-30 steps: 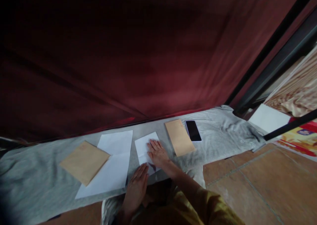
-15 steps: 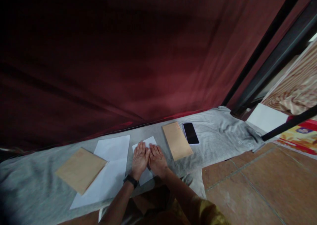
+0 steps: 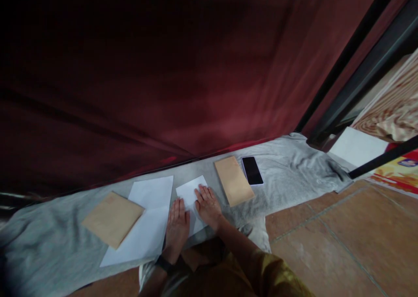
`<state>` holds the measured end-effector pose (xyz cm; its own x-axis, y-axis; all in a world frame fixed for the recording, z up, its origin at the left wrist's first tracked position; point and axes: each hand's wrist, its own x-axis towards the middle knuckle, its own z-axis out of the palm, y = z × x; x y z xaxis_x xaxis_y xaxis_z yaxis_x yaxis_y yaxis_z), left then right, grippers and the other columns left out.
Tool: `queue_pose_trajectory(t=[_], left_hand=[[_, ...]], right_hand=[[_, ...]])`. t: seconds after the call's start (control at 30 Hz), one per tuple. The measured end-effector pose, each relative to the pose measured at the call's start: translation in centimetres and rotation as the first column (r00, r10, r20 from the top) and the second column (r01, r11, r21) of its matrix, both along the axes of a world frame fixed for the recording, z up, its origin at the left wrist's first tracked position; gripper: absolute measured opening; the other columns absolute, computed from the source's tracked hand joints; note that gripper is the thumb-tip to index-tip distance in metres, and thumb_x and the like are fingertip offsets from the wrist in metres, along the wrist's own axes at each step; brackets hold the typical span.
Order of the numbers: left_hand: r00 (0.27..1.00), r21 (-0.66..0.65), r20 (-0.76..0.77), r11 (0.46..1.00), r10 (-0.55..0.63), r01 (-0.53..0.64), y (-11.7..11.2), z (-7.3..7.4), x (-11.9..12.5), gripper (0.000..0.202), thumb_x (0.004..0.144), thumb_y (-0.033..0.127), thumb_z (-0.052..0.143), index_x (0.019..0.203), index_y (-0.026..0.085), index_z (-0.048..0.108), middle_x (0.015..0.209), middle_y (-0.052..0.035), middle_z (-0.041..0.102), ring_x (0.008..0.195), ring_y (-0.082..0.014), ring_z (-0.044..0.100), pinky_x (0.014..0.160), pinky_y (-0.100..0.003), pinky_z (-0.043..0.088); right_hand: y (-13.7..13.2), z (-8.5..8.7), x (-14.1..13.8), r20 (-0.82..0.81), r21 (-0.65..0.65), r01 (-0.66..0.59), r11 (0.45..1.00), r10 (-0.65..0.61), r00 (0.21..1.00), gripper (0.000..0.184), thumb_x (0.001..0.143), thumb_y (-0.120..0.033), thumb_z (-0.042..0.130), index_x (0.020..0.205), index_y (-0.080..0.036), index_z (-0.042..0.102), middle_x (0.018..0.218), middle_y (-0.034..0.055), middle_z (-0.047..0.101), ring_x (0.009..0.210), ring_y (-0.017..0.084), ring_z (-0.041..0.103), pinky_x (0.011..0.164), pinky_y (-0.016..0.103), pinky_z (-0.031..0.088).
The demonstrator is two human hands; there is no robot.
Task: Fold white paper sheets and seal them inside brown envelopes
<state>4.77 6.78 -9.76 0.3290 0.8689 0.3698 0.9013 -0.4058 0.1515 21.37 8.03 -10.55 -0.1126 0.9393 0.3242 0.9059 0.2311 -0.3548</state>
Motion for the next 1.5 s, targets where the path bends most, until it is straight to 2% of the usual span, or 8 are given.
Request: queue_pose_trajectory(t=[0.13, 0.27, 0.43, 0.6, 0.7, 1.17, 1.37, 1.5], left_hand=[[0.994, -0.034, -0.069, 0.996, -0.088, 0.086, -3.9, -0.1, 0.7, 0.061, 0.1, 0.025, 0.033, 0.158, 0.012, 0.02, 0.159, -0.0151, 0.038, 0.149, -0.0254, 0.032, 0.117, -0.047, 0.038], [0.986, -0.019, -0.123, 0.993, -0.115, 0.113, -5.8, -0.9, 0.7, 0.064, 0.1, 0.03, 0.037, 0.158, 0.011, 0.019, 0.157, -0.0154, 0.041, 0.147, -0.0262, 0.036, 0.117, -0.047, 0.037], [0.98, -0.044, -0.159, 0.992, -0.121, 0.116, -5.7, -1.2, 0.3, 0.066, 0.099, 0.036, 0.039, 0.157, 0.009, 0.022, 0.157, -0.0176, 0.04, 0.146, -0.0282, 0.036, 0.117, -0.049, 0.037], [0.961, -0.081, -0.206, 0.981, -0.187, 0.174, -5.8, -1.8, 0.0, 0.065, 0.092, 0.021, 0.044, 0.155, 0.011, 0.03, 0.155, -0.0177, 0.042, 0.145, -0.0295, 0.039, 0.116, -0.05, 0.037], [0.961, -0.052, -0.199, 0.981, -0.192, 0.185, -5.7, -2.1, -0.2, 0.065, 0.091, 0.019, 0.043, 0.154, 0.012, 0.031, 0.157, -0.017, 0.039, 0.146, -0.0287, 0.037, 0.116, -0.049, 0.038], [0.98, -0.064, -0.136, 0.988, -0.148, 0.14, -6.3, 0.2, -1.8, 0.069, 0.1, 0.044, 0.038, 0.157, 0.008, 0.021, 0.158, -0.019, 0.038, 0.147, -0.0302, 0.035, 0.114, -0.049, 0.039], [0.98, -0.053, -0.148, 0.991, -0.132, 0.126, -6.5, 0.4, -3.6, 0.074, 0.1, 0.047, 0.039, 0.159, 0.011, 0.012, 0.157, -0.0195, 0.039, 0.144, -0.031, 0.04, 0.114, -0.05, 0.039], [0.989, -0.051, -0.093, 0.993, -0.115, 0.111, -6.8, 0.7, -2.0, 0.072, 0.101, 0.04, 0.037, 0.16, 0.012, 0.005, 0.159, -0.0181, 0.037, 0.146, -0.03, 0.037, 0.113, -0.049, 0.04]], right_hand=[[0.0, 0.1, 0.0, 0.047, -0.02, -0.005, 1.0, 0.006, 0.999, 0.053, 0.102, -0.032, 0.045, 0.152, -0.016, 0.04, 0.159, 0.0135, 0.037, 0.148, 0.025, 0.032, 0.121, 0.046, 0.026], [0.3, 0.0, 0.1, 0.08, -0.018, 0.005, 1.0, -0.004, 0.997, 0.052, 0.102, -0.032, 0.044, 0.151, -0.015, 0.041, 0.159, 0.0139, 0.036, 0.147, 0.024, 0.034, 0.122, 0.045, 0.023], [-0.2, 0.8, -0.9, 0.065, 0.005, 0.038, 0.999, -0.038, 0.997, 0.05, 0.103, -0.031, 0.044, 0.15, -0.014, 0.043, 0.157, 0.0134, 0.039, 0.146, 0.024, 0.036, 0.123, 0.046, 0.024], [-3.7, 1.3, -3.4, 0.023, 0.052, -0.14, 0.989, 0.139, 0.99, 0.046, 0.105, -0.035, 0.041, 0.146, -0.016, 0.048, 0.155, 0.0093, 0.045, 0.146, 0.02, 0.036, 0.121, 0.04, 0.032], [-5.6, 0.9, -3.8, -0.006, 0.043, -0.123, 0.991, 0.124, 0.992, 0.049, 0.105, -0.038, 0.039, 0.148, -0.015, 0.045, 0.153, 0.0086, 0.047, 0.143, 0.019, 0.041, 0.119, 0.039, 0.035], [-8.6, 0.4, 3.0, 0.131, 0.081, -0.01, 0.997, -0.001, 0.991, 0.061, 0.102, -0.038, 0.044, 0.154, -0.007, 0.035, 0.154, 0.016, 0.043, 0.142, 0.027, 0.041, 0.117, 0.045, 0.036], [-8.9, 0.7, 3.6, 0.148, 0.059, 0.005, 0.998, -0.014, 0.989, 0.06, 0.103, -0.039, 0.044, 0.153, -0.007, 0.036, 0.154, 0.0163, 0.044, 0.142, 0.027, 0.042, 0.118, 0.043, 0.035], [-8.9, 0.6, 3.4, 0.149, 0.045, 0.011, 0.999, -0.017, 0.989, 0.061, 0.103, -0.039, 0.043, 0.154, -0.007, 0.034, 0.154, 0.0159, 0.043, 0.142, 0.027, 0.041, 0.118, 0.044, 0.034]])
